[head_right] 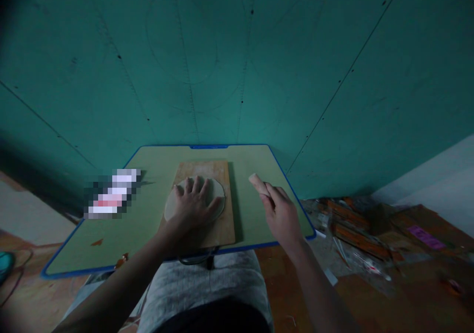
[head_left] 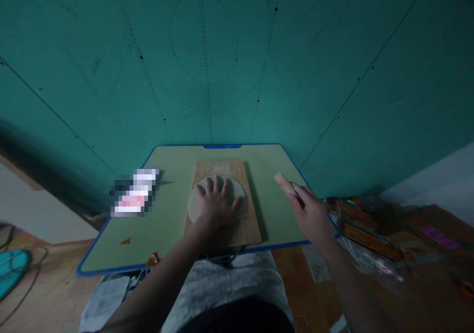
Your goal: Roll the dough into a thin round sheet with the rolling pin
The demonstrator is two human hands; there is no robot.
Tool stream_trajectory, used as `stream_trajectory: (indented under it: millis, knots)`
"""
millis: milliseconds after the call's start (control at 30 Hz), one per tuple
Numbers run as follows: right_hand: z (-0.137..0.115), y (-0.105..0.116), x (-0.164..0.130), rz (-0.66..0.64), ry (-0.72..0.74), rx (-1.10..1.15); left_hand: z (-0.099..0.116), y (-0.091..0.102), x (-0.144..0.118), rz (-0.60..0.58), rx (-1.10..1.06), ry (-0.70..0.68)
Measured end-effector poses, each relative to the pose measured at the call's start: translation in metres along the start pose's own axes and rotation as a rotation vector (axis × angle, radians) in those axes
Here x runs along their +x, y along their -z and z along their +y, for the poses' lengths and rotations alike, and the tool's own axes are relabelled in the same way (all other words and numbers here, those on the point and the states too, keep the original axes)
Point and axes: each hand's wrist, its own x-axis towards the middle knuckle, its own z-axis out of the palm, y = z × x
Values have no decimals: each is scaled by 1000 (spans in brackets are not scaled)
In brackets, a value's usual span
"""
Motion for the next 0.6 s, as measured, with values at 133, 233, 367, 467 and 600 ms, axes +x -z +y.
stream_trajectory:
  millis: [133,233,367,467,600]
  knots:
    - [-15,-3,14,-16,55,35,-1,-1,1,-10,60,-23]
    - [-25,-11,21,-83,97,45,-2,1,-1,-17,58,-57]
    - [-42,-35,27,-224,158,27,-8,4,-17,-46,20,-97]
    - [-60,-59,31,-342,212,5,-23,-2,-41,35,11,-5]
    - [-80,-86,32,-478,346,10,-48,-13,-67,174,42,230]
